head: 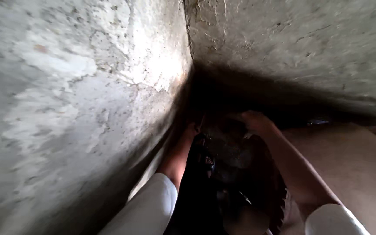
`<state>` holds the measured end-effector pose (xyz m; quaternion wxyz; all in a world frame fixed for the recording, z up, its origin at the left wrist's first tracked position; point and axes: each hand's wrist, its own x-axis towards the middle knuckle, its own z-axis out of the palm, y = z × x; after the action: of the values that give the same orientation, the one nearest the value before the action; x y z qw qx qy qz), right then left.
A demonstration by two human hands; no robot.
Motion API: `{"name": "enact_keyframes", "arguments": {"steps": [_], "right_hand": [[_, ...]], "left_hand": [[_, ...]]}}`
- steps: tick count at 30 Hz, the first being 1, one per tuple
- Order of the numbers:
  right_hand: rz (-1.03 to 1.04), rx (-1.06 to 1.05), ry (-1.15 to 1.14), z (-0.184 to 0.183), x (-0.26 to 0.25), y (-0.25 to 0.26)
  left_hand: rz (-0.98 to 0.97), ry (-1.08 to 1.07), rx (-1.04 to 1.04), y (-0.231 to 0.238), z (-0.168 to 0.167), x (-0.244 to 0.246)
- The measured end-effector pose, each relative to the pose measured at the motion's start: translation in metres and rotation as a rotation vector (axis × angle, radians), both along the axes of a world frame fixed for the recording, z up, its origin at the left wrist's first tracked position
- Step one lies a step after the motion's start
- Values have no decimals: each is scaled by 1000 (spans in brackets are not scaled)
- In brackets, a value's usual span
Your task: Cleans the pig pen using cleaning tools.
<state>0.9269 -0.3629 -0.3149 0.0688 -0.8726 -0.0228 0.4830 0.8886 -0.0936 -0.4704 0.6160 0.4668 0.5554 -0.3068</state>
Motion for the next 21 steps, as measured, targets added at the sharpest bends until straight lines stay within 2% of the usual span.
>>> {"name": "enact_keyframes", "arguments": {"steps": [2, 4, 6, 8, 10, 12, 14, 16, 18, 21], "right_hand": [[48, -95, -74, 18, 25, -7], [13, -109, -133, 17, 36, 9], [-47, -44, -82, -5, 32, 38], [-40, 100, 12, -47, 2, 66], [-61, 229, 120, -62, -30, 85], [-26, 231, 220, -47, -37, 85], [21, 175, 235, -29, -29, 64], [-16, 93, 116, -9, -15, 30], [40, -16, -40, 18, 6, 7], [69, -120, -111, 44, 52, 16]], "left_hand": [[15, -45, -34, 1, 10, -2], [47, -60, -50, -2, 23, -2], [48, -58, -42, -3, 27, -2], [32, -27, 15, -7, 21, 0], [-2, 12, 42, -11, 17, 3], [-42, 34, 32, -14, 11, 2], [-25, 55, 11, -10, 1, 0], [10, 47, 5, -7, -4, -2], [50, 27, -14, -3, -1, -6], [76, 31, -27, 0, 4, -8]]}}
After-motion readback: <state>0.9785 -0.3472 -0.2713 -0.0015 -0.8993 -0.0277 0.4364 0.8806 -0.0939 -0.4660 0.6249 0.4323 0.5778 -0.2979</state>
